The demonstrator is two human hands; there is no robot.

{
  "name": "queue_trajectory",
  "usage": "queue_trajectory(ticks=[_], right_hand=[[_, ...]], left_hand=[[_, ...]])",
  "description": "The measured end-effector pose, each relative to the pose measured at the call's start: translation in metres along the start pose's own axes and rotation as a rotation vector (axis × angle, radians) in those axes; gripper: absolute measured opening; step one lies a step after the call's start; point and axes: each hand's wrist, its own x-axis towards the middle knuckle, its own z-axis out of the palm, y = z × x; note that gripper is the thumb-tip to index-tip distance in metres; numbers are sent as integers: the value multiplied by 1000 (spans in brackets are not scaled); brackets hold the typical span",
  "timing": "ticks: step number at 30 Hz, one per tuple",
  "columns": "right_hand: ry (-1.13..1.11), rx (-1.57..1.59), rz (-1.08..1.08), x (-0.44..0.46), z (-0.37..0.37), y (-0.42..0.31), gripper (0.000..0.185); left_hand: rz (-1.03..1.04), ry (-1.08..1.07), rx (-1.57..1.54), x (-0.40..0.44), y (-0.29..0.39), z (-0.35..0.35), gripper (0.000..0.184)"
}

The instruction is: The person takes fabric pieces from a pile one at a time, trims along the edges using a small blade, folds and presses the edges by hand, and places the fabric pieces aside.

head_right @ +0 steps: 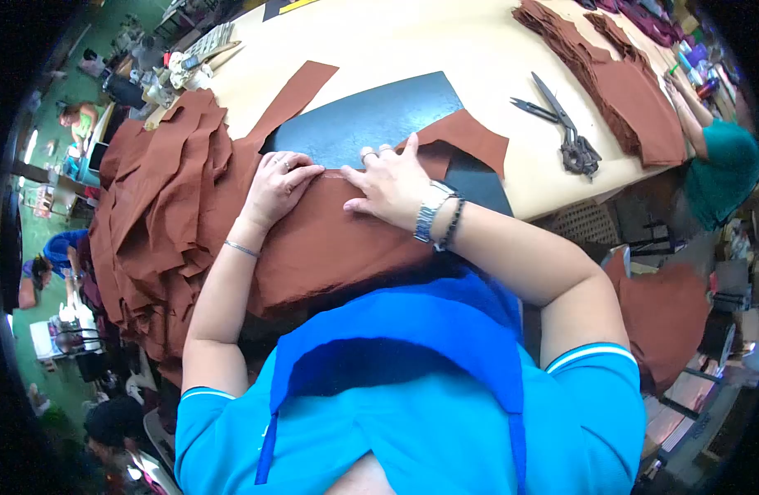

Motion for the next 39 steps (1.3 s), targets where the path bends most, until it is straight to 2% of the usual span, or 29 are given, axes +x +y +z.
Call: queue_trajectory(ticks=[1,2,5,6,7,10,13,15,16,17,18,21,23,25,28,32,33,34,35,37,38,39], right_hand=[[-21,-1,-15,-5,-6,10,56],[84,-32,-57,-14,-13,19,51],[112,173,78,-41,-14,35,42],[218,177,79,-50,-10,37,32],[204,299,114,-54,-4,41,28],[154,622,202,-55,3,50,14],[-39,606,126,-38,-6,91,9],[312,50,230,-14,-9,129,14],[461,-52,300,-8,-24,132,26],[600,-72,283,-4,-31,133,37],[582,43,267,1,-28,131,38],[407,238,288,7,8,101,47],[153,336,452,-1,16,64,67],[84,154,369,-6,35,57,70],[60,150,232,-16,32,67,73],[29,193,112,-30,16,95,71],[15,206,85,-31,10,98,69],[61,177,65,-31,5,99,57],[85,242,61,-27,5,102,54],[132,375,56,-13,5,108,48],[257,404,-18,-3,7,105,45],[288,417,-50,6,10,102,45]], left_hand=[[1,14,15,1,0,0,20],[-2,27,30,0,1,-1,20],[-83,89,25,-5,6,-2,15],[-138,110,-6,-7,10,-4,15],[-190,132,-38,-9,13,-6,16],[-287,-51,-85,-20,20,-16,21],[-300,-69,-178,-24,35,-22,23],[-342,-110,-247,-20,49,-27,31],[-361,-119,-242,-22,56,-22,37],[-383,-122,-234,-22,64,-15,42],[-474,-239,-244,-19,77,-15,51],[-579,-260,-404,-9,115,-11,53],[-582,-278,-737,5,127,-26,56],[-525,-263,-800,11,121,-31,59],[-329,-205,-150,2,101,-24,71],[-327,-307,-223,-21,131,-26,78],[-294,-262,-218,-19,144,-34,72],[-284,-281,-241,-13,146,-42,67],[-273,-301,-263,-10,149,-46,61],[-382,-288,-228,4,135,-35,48],[-373,-124,-185,12,123,-22,40],[-401,-29,-101,26,112,-16,39]])
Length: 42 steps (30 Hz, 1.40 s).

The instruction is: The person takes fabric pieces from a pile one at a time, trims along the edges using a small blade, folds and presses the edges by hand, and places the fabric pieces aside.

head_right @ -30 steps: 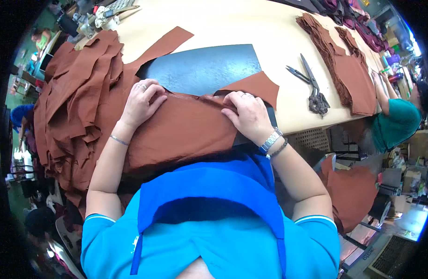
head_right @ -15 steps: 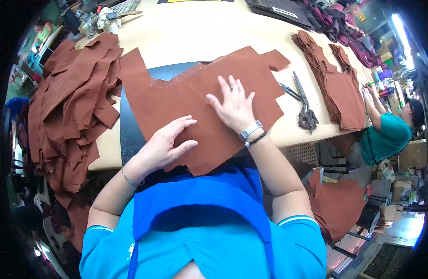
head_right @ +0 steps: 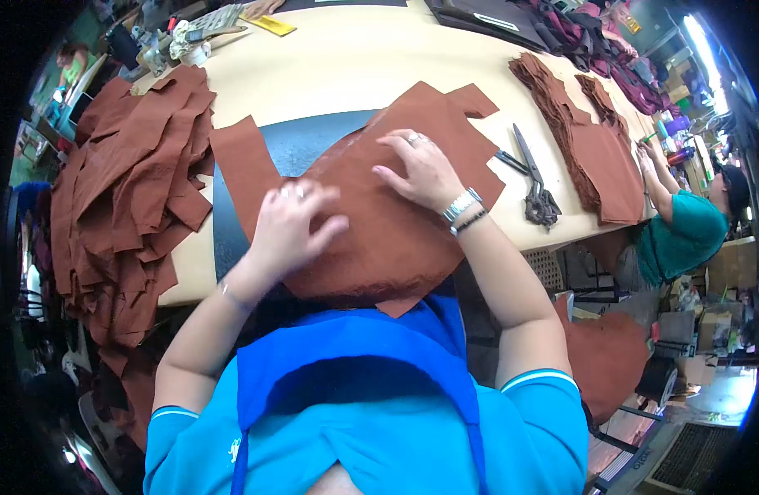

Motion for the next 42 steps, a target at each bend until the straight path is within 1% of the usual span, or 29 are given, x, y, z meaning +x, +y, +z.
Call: queue_trajectory(ticks=[1,3,4,6,7,10,11,12,14,17,18,21,24,27,30,31,32,34,35,36,38,39,42], right_hand=[[26,15,-39,9,6,1,45],[72,26,-131,26,19,7,46],[66,27,-130,30,25,9,47],[51,28,-133,39,31,15,49],[-44,38,-65,38,31,18,50],[-25,1,-94,36,33,23,52],[-41,22,-93,36,34,26,50],[-46,16,-103,35,34,25,48],[-50,-5,-124,36,34,25,45],[-64,-33,-121,35,37,28,43],[-72,-50,-124,34,37,28,43],[-117,-12,-116,37,37,28,54],[-300,-247,-80,33,20,8,70],[-376,-325,-83,29,22,-1,84],[-366,-283,110,35,18,10,84],[-320,-345,127,35,21,11,85],[-246,-315,62,35,26,13,84],[-99,-252,-66,31,36,11,83],[-38,-107,-115,30,42,7,76],[-31,76,-124,28,48,2,71],[-83,-55,-148,25,45,-5,70],[-96,-80,-156,24,45,-7,69],[-117,-148,-175,25,41,-11,67]], left_hand=[[-20,135,31,16,-8,11,42],[-104,202,129,46,-35,46,40],[-149,239,178,56,-40,51,39],[-162,89,73,61,-47,54,35],[-167,12,20,62,-49,54,33],[-135,53,-200,47,-58,56,26],[-117,154,-354,40,-57,60,24],[-192,113,-377,35,-57,59,22],[-149,116,-318,29,-60,54,23],[-23,173,-217,26,-61,48,23],[-38,153,-223,25,-61,47,23],[-91,92,-253,22,-59,46,22],[-145,45,-272,21,-58,46,22],[-152,52,-262,21,-56,47,23],[-107,95,-298,20,-59,50,24],[-85,97,-282,20,-62,51,28],[-62,96,-265,19,-65,52,34],[-365,57,-513,27,-52,23,53],[-519,37,-638,30,-48,13,65],[-502,205,-918,30,-72,33,89],[-864,319,-1296,34,-67,2,91],[-865,311,-1242,31,-69,1,78],[-519,-53,-770,19,-101,30,61]])
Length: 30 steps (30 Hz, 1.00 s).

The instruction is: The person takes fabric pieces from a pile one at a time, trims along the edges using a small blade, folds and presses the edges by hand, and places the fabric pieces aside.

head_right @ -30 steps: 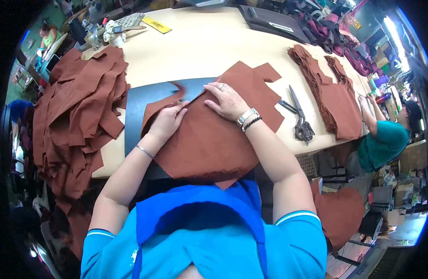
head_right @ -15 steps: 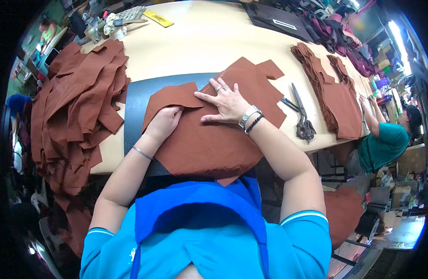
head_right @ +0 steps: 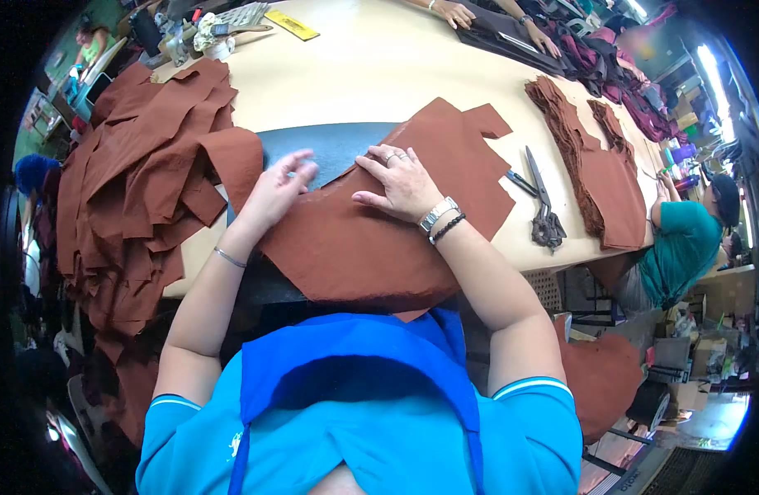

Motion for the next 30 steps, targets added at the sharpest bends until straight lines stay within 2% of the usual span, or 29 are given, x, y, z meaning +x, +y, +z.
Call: queue_trajectory(ticks=[1,4,5,8,11,14,17,20,23,26,30], right_hand=[[-3,-14,-1,-1,-1,-2,67],[-9,-13,-31,-1,0,-3,66],[-9,-3,-46,-1,1,-3,66],[-105,-37,-56,4,-9,-10,66],[-82,-30,-107,5,-7,-7,66],[-109,2,-55,5,-3,-15,66],[-162,-51,-16,6,-12,-33,65],[-84,-124,-68,3,-5,-34,66],[-71,-11,-60,2,5,-36,64],[-101,-136,-46,1,0,-47,63],[-97,-77,-86,6,-2,-50,65]], left_hand=[[-12,2,228,-20,47,1,42],[348,15,596,-25,38,3,33],[263,-12,571,-25,39,3,23],[449,62,734,-25,31,1,18],[455,64,624,-20,23,4,14],[302,-37,561,-19,33,1,15],[222,-89,372,-18,28,1,17],[242,-110,430,-24,25,-1,19],[234,-100,449,-31,27,-6,22],[209,-84,443,-30,23,-11,23],[167,-106,417,-25,23,-18,26]])
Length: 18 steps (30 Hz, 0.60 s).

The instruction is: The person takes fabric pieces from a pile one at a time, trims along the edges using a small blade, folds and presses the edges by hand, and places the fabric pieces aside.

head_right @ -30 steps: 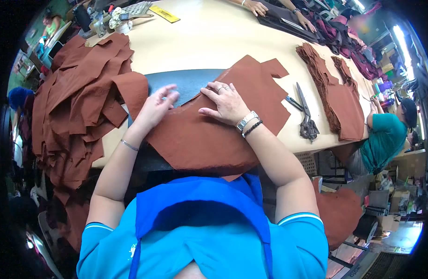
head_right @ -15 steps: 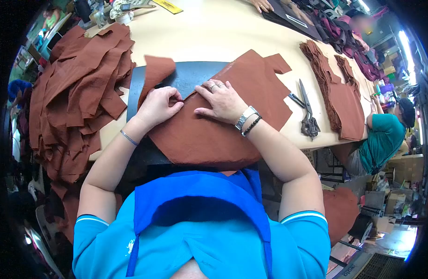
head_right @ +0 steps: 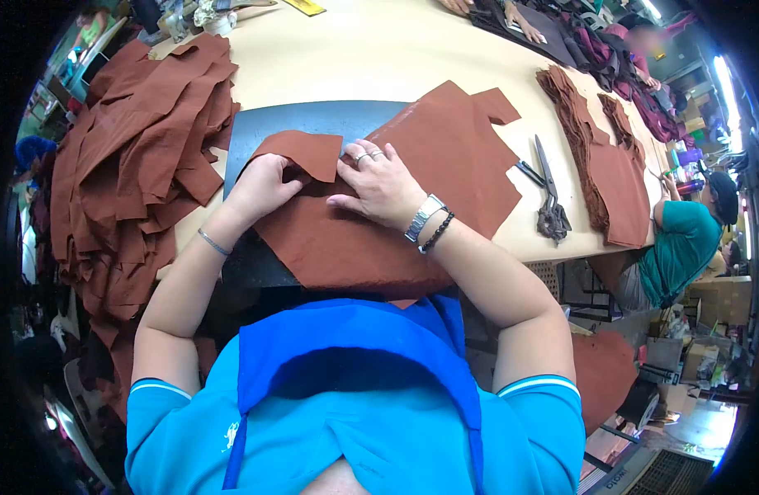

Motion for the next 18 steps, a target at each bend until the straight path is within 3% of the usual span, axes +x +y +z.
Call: queue_trajectory(ticks=[3,6,12,15,18], right_hand=[[-32,98,25,4,1,-6,67],[-71,125,76,8,-4,-13,69],[-41,136,82,5,-2,-16,73],[-45,133,68,3,-3,-17,71],[-70,138,68,4,-6,-18,69]], left_hand=[[-106,-21,84,5,7,-13,30],[-220,-53,-109,8,8,-22,35],[-71,-145,-178,2,-9,-24,22],[-14,-67,-81,-5,-5,-23,18],[179,-56,80,-7,-15,-24,18]])
